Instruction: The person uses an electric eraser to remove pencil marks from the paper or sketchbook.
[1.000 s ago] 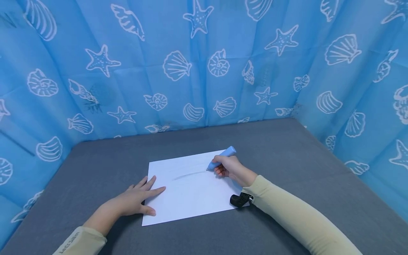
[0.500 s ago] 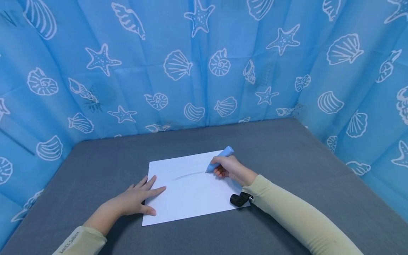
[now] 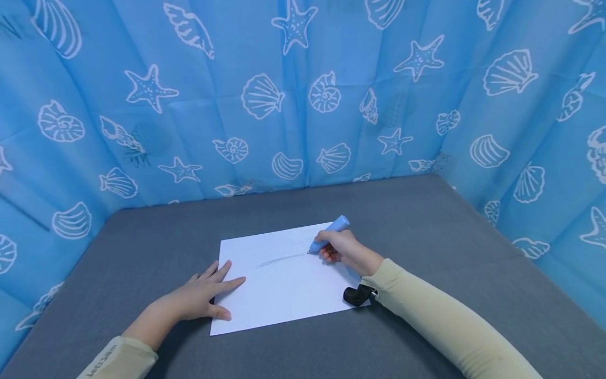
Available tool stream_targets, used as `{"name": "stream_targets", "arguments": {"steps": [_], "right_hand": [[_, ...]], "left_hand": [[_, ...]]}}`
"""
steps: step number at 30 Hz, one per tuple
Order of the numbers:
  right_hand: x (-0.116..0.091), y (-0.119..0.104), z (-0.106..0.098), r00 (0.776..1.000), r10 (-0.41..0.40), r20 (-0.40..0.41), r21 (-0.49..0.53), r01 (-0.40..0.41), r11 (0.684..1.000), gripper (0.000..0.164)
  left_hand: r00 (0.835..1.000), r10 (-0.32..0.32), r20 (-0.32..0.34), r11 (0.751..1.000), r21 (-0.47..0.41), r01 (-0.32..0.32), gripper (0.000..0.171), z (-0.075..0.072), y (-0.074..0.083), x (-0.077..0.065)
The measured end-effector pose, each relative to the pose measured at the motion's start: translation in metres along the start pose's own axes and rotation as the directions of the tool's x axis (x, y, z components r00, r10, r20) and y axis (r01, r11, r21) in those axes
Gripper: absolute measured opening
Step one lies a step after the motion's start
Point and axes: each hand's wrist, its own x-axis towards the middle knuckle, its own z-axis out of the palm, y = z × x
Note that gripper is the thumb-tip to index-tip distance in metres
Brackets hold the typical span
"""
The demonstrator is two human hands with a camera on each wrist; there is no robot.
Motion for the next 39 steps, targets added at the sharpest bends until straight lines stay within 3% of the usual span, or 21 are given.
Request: {"name": "stream_targets", "arguments": {"steps": [7, 21, 39], "right_hand": [[0.002, 0.002, -0.004, 1.000, -0.003, 0.009, 0.088, 0.002, 0.996, 0.021], [0.007, 0.002, 0.005, 1.000, -0.010, -0.028, 0.047, 0.011, 0.999, 0.017], [0.003, 0.001, 0.004, 1.000, 0.007, -0.002, 0.014, -0.007, 1.000, 0.016]], "left_hand": [[1.000, -0.008, 0.005, 1.000, 0.006, 0.008, 0.083, 0.000, 0.000, 0.000], [1.000, -0.006, -0.001, 1.000, 0.023, 0.006, 0.083, 0.003, -0.002, 0.002], [1.000, 0.001, -0.004, 1.000, 0.020, 0.000, 0.083, 0.001, -0.003, 0.002]]}}
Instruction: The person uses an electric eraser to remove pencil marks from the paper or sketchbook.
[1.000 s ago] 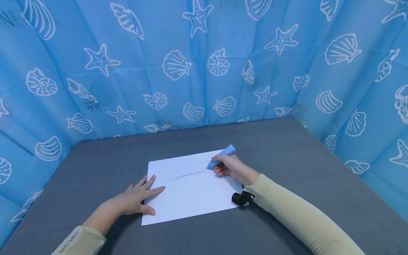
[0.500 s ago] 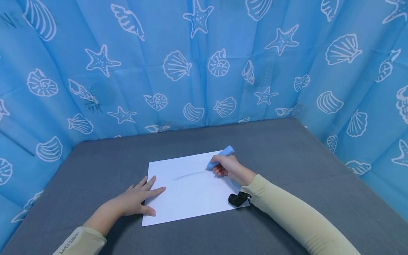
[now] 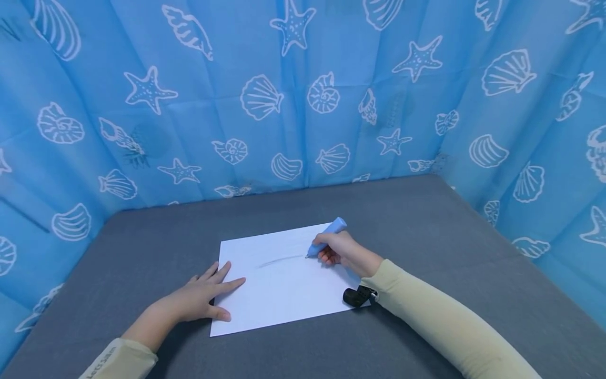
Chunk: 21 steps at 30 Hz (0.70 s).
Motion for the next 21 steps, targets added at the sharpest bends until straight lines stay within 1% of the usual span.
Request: {"name": "stream_targets", "arguments": {"steps": [3, 6, 10, 13, 15, 21], "right_hand": [[-0.002, 0.000, -0.002, 1.000, 0.006, 0.000, -0.014, -0.006, 1.000, 0.016], [-0.003, 0.000, -0.004, 1.000, 0.005, -0.005, 0.012, -0.005, 1.000, 0.017], [-0.002, 0.000, -0.004, 1.000, 0.003, 0.024, 0.063, -0.005, 0.998, 0.018], [-0.001, 0.000, -0.001, 0.999, -0.001, 0.054, 0.068, -0.002, 0.998, 0.018], [0.000, 0.000, 0.002, 0.999, -0.004, 0.045, 0.066, 0.001, 0.998, 0.017], [0.001, 0.001, 0.006, 1.000, -0.028, -0.013, 0.050, 0.029, 0.998, 0.016]], "left_hand": [[1.000, -0.003, 0.002, 1.000, 0.000, 0.003, 0.083, 0.000, 0.001, 0.000], [1.000, -0.010, 0.008, 1.000, -0.001, 0.010, 0.083, -0.001, 0.002, -0.001], [1.000, -0.016, 0.009, 1.000, -0.002, 0.016, 0.083, -0.001, 0.003, -0.002], [1.000, -0.017, 0.006, 1.000, 0.001, 0.017, 0.083, -0.001, 0.003, -0.003], [1.000, -0.014, 0.004, 1.000, 0.001, 0.014, 0.083, -0.001, 0.002, -0.002], [1.000, -0.011, 0.005, 1.000, -0.001, 0.011, 0.082, 0.000, 0.001, -0.001]]}}
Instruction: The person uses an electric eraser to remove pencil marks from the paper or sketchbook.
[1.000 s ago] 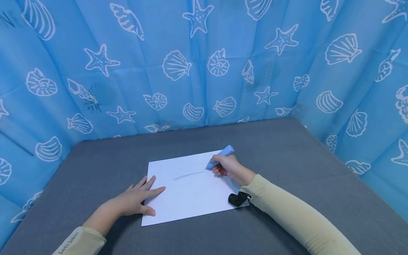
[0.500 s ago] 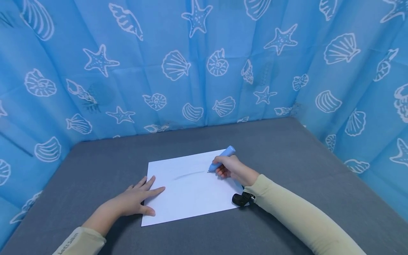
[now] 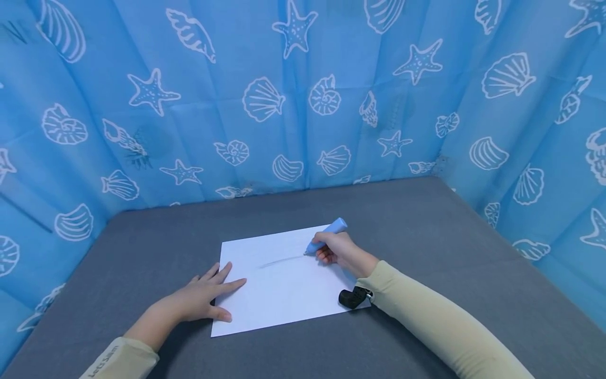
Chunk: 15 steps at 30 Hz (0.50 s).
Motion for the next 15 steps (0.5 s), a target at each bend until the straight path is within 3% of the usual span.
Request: {"name": "stream_targets", "arguments": {"steps": [15], "right_hand": [[0.0004, -0.0014, 0.0001, 1.000, 0.018, 0.012, -0.044, -0.017, 0.999, 0.016]], "left_hand": [[1.000, 0.007, 0.004, 1.000, -0.006, -0.007, 0.082, -0.0003, 0.0000, 0.0006]]}}
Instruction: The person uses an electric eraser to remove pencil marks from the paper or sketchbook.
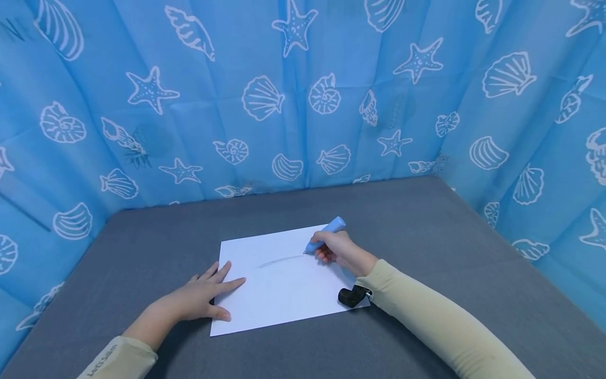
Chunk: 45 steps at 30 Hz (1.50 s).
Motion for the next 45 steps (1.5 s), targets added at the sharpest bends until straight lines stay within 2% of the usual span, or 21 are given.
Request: {"name": "stream_targets", "arguments": {"steps": [10, 18, 22, 29, 34, 45], "right_hand": [[-0.003, 0.000, -0.007, 1.000, 0.010, 0.012, -0.025, -0.010, 1.000, 0.016], [-0.002, 0.002, -0.010, 1.000, 0.006, 0.013, 0.075, -0.007, 0.997, 0.020], [-0.001, 0.002, -0.006, 0.999, 0.005, 0.040, 0.056, -0.007, 0.998, 0.018], [-0.001, 0.001, 0.002, 1.000, -0.009, -0.023, 0.031, 0.010, 0.999, 0.015], [-0.001, 0.001, 0.003, 0.999, -0.008, -0.032, 0.021, 0.009, 1.000, 0.016], [0.000, 0.001, 0.003, 1.000, -0.006, -0.003, -0.045, 0.005, 0.999, 0.016]], "left_hand": [[1.000, -0.011, -0.002, 1.000, 0.001, 0.011, 0.083, -0.001, 0.002, -0.001], [1.000, -0.004, -0.001, 1.000, -0.005, 0.004, 0.082, 0.000, 0.001, -0.002], [1.000, 0.002, -0.004, 1.000, -0.002, -0.002, 0.082, 0.000, -0.001, -0.001], [1.000, 0.007, -0.011, 1.000, 0.008, -0.007, 0.083, 0.001, -0.001, 0.000], [1.000, -0.007, -0.007, 1.000, 0.011, 0.007, 0.083, 0.002, -0.001, 0.001], [1.000, 0.005, -0.003, 1.000, 0.008, -0.005, 0.083, 0.001, -0.002, 0.001]]}}
